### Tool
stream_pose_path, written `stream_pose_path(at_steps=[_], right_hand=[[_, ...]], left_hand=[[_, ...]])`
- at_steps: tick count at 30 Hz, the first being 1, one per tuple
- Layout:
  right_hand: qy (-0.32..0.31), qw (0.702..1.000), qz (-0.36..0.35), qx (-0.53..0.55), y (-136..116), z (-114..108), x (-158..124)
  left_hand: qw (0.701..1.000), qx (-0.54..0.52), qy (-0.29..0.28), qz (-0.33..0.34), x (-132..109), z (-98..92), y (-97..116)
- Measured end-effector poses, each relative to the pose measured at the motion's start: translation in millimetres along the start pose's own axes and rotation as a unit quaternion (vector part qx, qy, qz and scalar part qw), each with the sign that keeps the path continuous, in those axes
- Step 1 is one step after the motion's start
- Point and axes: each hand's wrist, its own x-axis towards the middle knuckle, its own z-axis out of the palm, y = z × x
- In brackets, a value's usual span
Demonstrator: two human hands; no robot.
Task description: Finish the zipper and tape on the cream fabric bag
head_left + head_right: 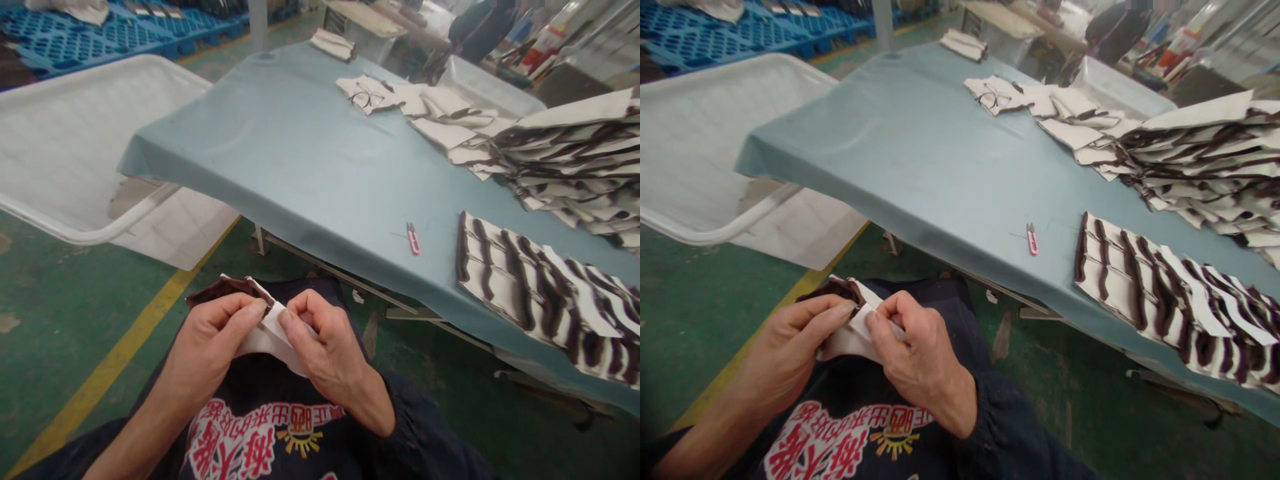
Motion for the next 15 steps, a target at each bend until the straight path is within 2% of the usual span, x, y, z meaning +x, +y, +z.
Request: stream_pose_path(at_steps=[7,15], right_hand=[[0.027,1.000,0.014,-0.007,3,7,2],[0.034,0.999,0.040,-0.013,3,13,2]], left_hand=[[1.000,-0.004,-0.005,-0.006,-2,-1.0,0],[0.999,0.019,-0.017,-0.031,-2,-9.9,-15]])
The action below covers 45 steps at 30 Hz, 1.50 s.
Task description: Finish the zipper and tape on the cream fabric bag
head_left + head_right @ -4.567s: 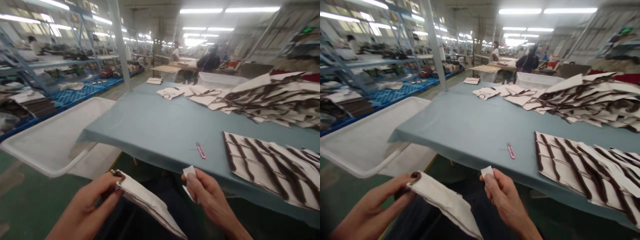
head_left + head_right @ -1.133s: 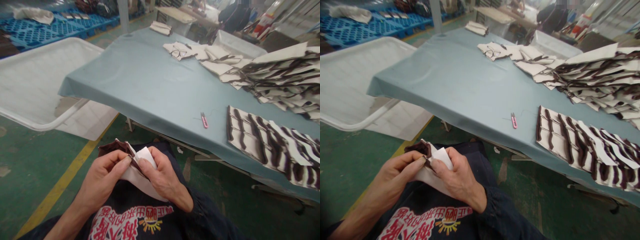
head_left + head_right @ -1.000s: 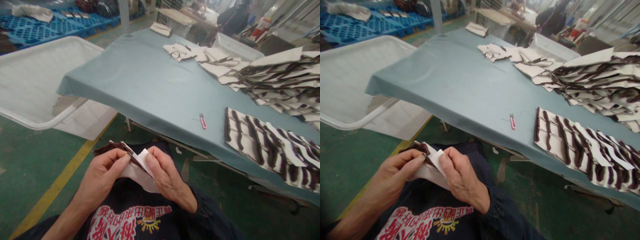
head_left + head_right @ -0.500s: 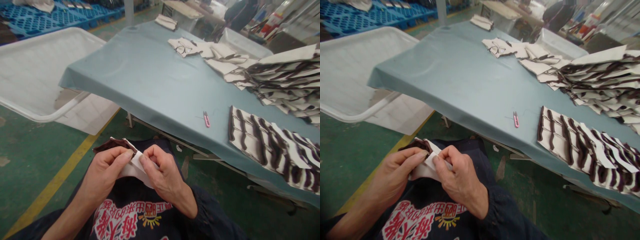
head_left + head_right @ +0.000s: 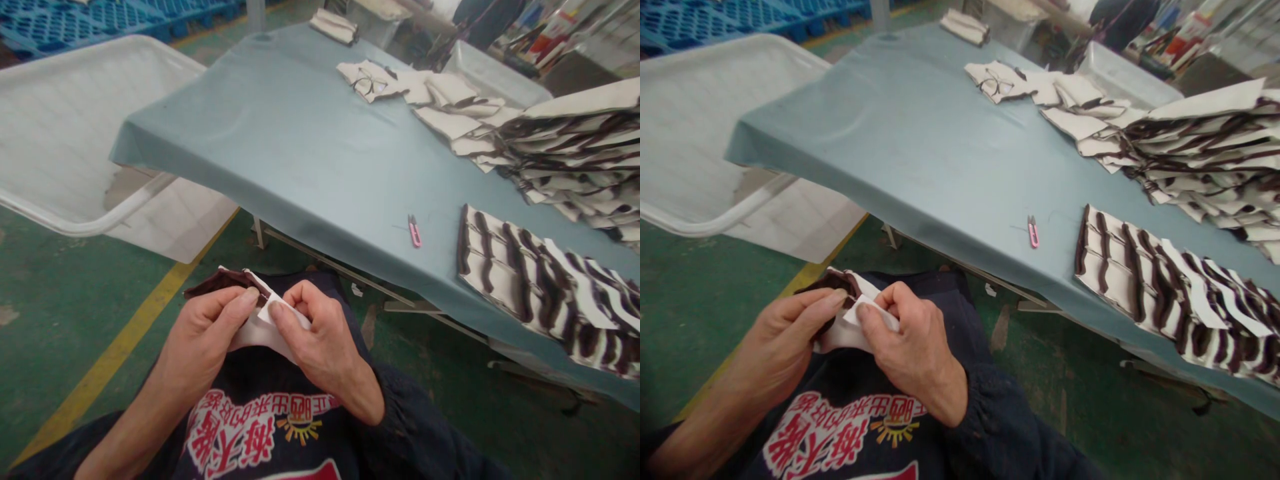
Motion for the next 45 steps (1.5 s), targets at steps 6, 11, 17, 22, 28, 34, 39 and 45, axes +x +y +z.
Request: stream_pose_path(at_steps=[6,11,17,22,28,34,39,45], right_hand=[[0.022,1.000,0.007,-0.007,-4,4,1],[0.029,1.000,0.007,-0.008,-6,6,1],[0.056,0.998,-0.004,-0.014,-6,9,0],[0.071,0.997,-0.002,-0.014,-5,13,0],[0.026,0.999,0.014,0.034,-2,11,0],[0.006,0.998,0.019,0.066,-1,10,-1],[-0.001,0.998,0.021,0.065,0,11,-4],[-0.032,0.997,0.017,0.064,4,11,-3]], left_hand=[[0.998,-0.055,0.002,-0.041,1,-2.8,-7],[0.995,-0.091,-0.017,-0.023,1,-8.3,-9],[0.996,-0.080,-0.034,0.007,-1,-5.7,-5],[0.999,-0.023,0.003,0.025,-5,2.0,6],[0.999,0.019,0.012,0.033,-6,2.4,12],[0.998,0.028,0.020,0.048,-8,0.7,2],[0.998,0.038,0.017,0.039,-10,-5.1,-1],[0.993,0.088,0.016,0.075,-15,1.3,18]])
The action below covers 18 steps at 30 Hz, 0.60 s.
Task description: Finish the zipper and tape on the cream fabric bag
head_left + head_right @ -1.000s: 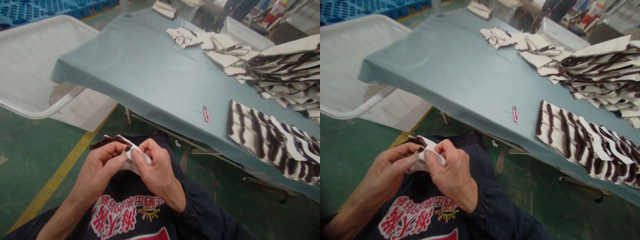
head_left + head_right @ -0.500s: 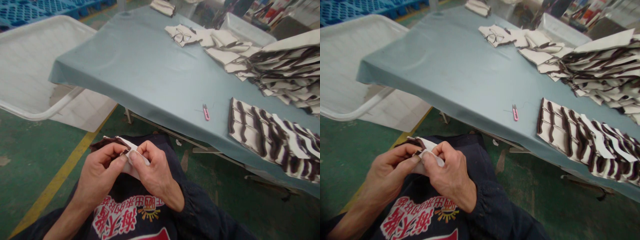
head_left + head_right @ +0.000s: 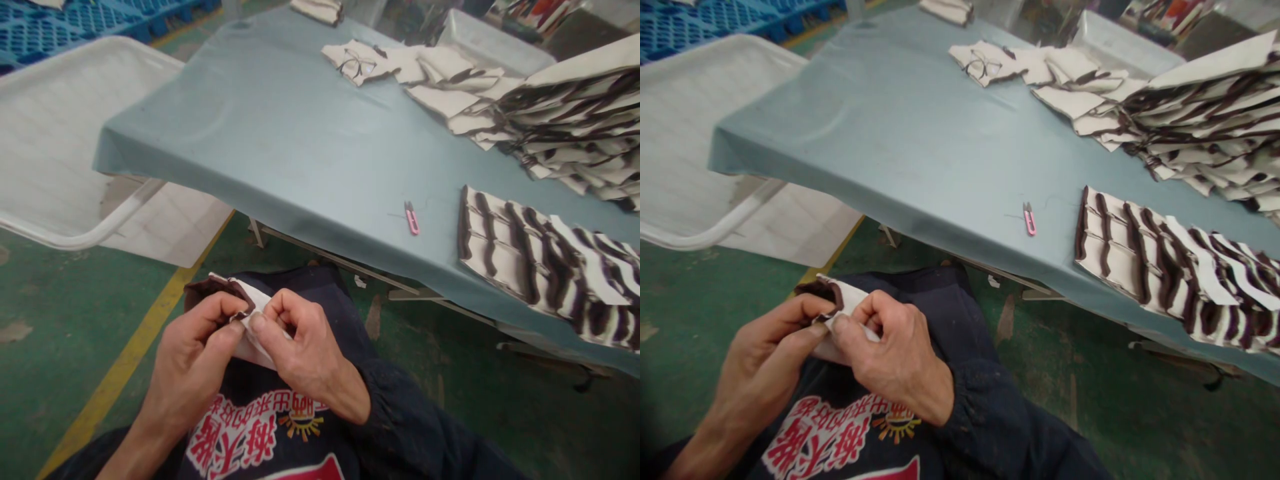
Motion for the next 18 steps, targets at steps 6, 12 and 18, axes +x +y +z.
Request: stream_pose_path(at_steps=[6,12,18], right_hand=[[0.020,0.999,-0.046,-0.008,16,10,3],[0.006,0.999,-0.004,0.049,18,1,7],[-0.010,0.998,-0.009,0.053,17,-3,7]], left_hand=[[0.996,-0.074,0.042,-0.019,9,18.3,-1],[0.989,-0.108,-0.057,-0.078,15,2.7,-21],[0.988,-0.088,-0.107,-0.064,21,1.7,-11]])
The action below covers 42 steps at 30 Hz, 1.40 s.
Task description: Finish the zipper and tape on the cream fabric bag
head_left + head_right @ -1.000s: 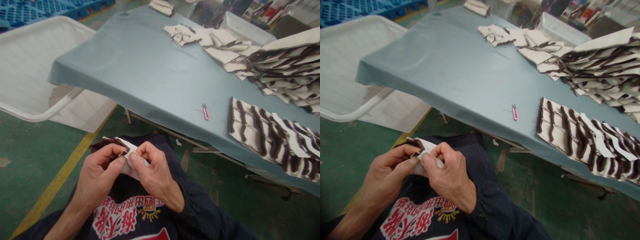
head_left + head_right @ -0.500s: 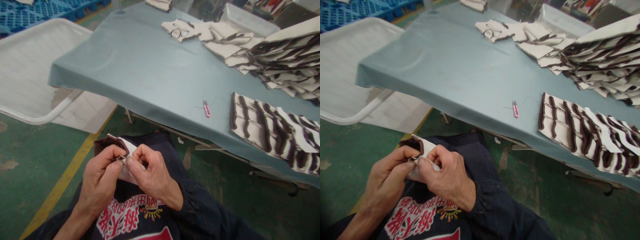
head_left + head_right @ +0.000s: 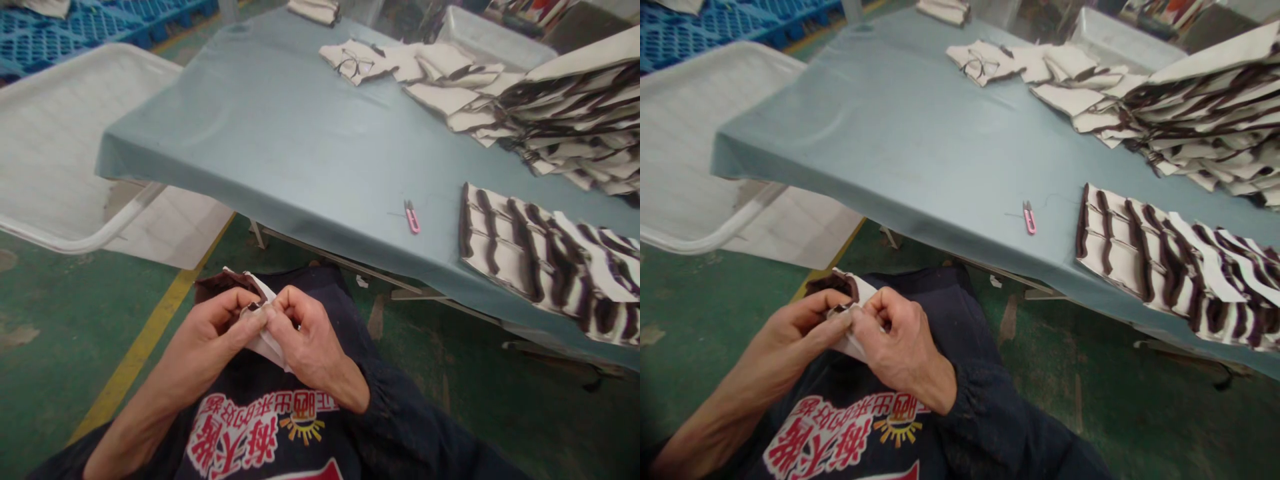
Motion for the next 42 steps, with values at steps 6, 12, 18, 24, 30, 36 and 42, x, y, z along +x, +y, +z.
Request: stream_pose_path(at_steps=[6,12,18,24,30,36,42], right_hand=[[-0.071,0.995,-0.056,-0.033,-11,-15,-6],[-0.048,0.959,-0.262,-0.096,-26,-36,10],[-0.175,0.927,-0.323,-0.077,-41,-38,21],[-0.144,0.882,-0.429,-0.127,-33,-39,24],[-0.071,0.757,-0.576,-0.301,-35,-49,24],[-0.074,0.704,-0.568,-0.420,-54,-56,20],[-0.059,0.736,-0.597,-0.315,-35,-51,29]], left_hand=[[1.000,-0.004,0.012,0.025,-2,-11.0,5],[0.997,0.004,-0.021,0.073,-21,-35.8,7],[0.989,0.045,-0.032,0.134,-29,-40.2,10],[0.986,0.038,-0.033,0.158,-24,-28.6,26],[0.970,0.080,-0.045,0.226,-18,-20.7,38],[0.968,0.094,-0.052,0.228,-17,-18.3,40],[0.979,0.036,-0.052,0.192,-14,-13.9,34]])
